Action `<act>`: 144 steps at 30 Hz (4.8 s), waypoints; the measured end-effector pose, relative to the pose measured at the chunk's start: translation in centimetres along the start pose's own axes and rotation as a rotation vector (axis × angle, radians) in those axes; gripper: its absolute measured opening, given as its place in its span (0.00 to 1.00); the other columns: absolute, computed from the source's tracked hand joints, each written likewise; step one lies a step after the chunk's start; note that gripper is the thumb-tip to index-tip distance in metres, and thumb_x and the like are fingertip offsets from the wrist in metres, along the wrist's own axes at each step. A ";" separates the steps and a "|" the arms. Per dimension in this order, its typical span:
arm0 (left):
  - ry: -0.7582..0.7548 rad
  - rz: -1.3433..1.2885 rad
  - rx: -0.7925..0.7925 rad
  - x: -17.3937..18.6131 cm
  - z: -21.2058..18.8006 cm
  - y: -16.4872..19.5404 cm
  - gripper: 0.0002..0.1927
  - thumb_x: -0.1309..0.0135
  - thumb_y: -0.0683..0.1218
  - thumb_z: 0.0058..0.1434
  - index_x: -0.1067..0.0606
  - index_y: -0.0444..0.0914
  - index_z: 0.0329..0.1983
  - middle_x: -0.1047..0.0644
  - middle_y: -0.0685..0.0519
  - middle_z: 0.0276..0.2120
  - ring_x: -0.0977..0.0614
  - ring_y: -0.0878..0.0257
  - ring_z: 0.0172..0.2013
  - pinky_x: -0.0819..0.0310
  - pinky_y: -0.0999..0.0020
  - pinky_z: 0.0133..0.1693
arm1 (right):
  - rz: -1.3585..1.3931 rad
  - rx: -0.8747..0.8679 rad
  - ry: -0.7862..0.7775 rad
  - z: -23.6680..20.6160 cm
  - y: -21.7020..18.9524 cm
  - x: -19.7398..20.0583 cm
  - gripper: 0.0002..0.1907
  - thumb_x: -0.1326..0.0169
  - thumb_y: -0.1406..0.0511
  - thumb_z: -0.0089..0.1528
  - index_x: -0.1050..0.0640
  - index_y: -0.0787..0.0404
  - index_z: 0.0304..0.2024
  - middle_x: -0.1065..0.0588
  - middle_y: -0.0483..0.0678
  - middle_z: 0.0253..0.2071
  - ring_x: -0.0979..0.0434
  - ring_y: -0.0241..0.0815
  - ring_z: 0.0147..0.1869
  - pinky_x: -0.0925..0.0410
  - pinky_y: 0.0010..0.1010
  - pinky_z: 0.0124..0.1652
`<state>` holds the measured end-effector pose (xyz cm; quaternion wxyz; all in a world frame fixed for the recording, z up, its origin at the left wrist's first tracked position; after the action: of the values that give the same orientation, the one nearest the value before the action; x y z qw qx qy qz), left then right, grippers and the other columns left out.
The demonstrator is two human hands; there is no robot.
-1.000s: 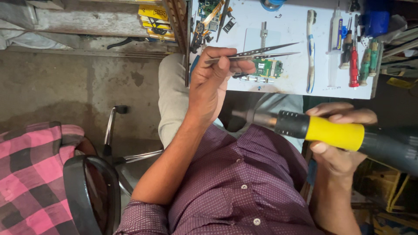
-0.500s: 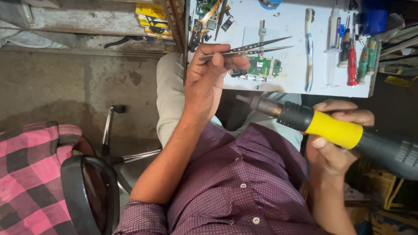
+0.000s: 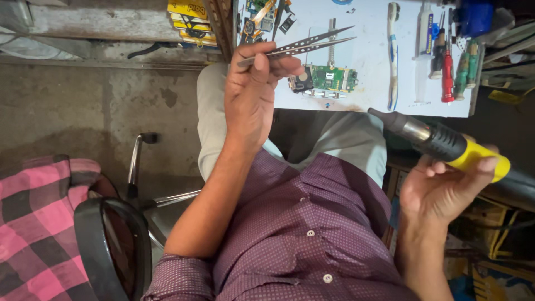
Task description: The person sits at a repair workbench and works on a green circuit board. They first brush the board with a small brush, then use a yellow and black hot air gun to blow hot air onto the board while holding it with tweezers, repositioning the board and heating different areas, and briefly reach to a power supply on the side bench.
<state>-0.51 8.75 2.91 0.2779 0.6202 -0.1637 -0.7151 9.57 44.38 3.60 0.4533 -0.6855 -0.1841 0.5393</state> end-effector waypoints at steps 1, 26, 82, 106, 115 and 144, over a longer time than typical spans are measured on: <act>-0.005 0.005 -0.006 0.0 0.0 0.0 0.12 0.51 0.47 0.80 0.29 0.35 0.59 0.18 0.42 0.44 0.16 0.54 0.47 0.26 0.58 0.58 | 0.025 -0.028 0.019 0.1 0.2 0.6 0.19 0.34 0.56 0.70 0.30 0.57 0.48 0.25 0.46 0.42 0.26 0.31 0.33 0.32 0.17 0.32; 0.142 0.028 -0.080 2.9 -0.8 1.5 0.12 0.52 0.46 0.79 0.31 0.34 0.59 0.19 0.43 0.45 0.17 0.55 0.47 0.23 0.56 0.58 | 0.148 0.135 -0.121 5.2 -2.1 -6.0 0.24 0.37 0.59 0.71 0.27 0.70 0.59 0.24 0.53 0.45 0.23 0.32 0.35 0.29 0.15 0.35; 0.215 0.352 -0.047 5.4 2.8 1.5 0.13 0.39 0.43 0.70 0.22 0.31 0.53 0.18 0.50 0.38 0.19 0.68 0.39 0.25 0.71 0.47 | -0.668 0.213 -0.466 4.9 -1.3 -13.5 0.20 0.39 0.70 0.67 0.31 0.66 0.58 0.29 0.53 0.47 0.26 0.44 0.45 0.29 0.29 0.44; 0.020 1.705 -0.406 2.2 5.1 2.5 0.10 0.33 0.44 0.60 0.24 0.42 0.40 0.20 0.56 0.37 0.23 0.56 0.42 0.38 0.57 0.43 | -0.884 0.300 -0.501 10.4 4.4 -11.0 0.29 0.35 0.72 0.72 0.36 0.65 0.69 0.28 0.53 0.55 0.25 0.45 0.56 0.29 0.32 0.60; -0.065 1.672 -0.357 1.7 5.0 2.8 0.13 0.33 0.44 0.62 0.22 0.43 0.49 0.22 0.59 0.51 0.24 0.57 0.50 0.37 0.57 0.49 | -0.910 0.331 -0.544 10.6 4.2 -11.9 0.29 0.36 0.72 0.72 0.37 0.63 0.69 0.28 0.53 0.55 0.24 0.45 0.56 0.28 0.33 0.59; -0.437 1.675 -0.213 1.0 4.0 0.7 0.22 0.38 0.43 0.60 0.24 0.46 0.59 0.26 0.57 0.62 0.31 0.55 0.67 0.48 0.39 0.66 | -0.907 0.292 -0.608 9.9 4.0 -15.5 0.26 0.33 0.71 0.69 0.35 0.64 0.62 0.27 0.52 0.47 0.24 0.42 0.50 0.29 0.29 0.53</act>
<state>-4.37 7.15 3.29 0.7312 0.1156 -0.5476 -0.3900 -5.81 34.99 9.17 0.6565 -0.2817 -0.5058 0.4835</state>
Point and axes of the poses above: each hand's wrist, its own z-axis towards the middle knuckle, its own x-axis out of the back of the hand, y = z × x, the point moved 8 cm from there along z, towards the middle knuckle
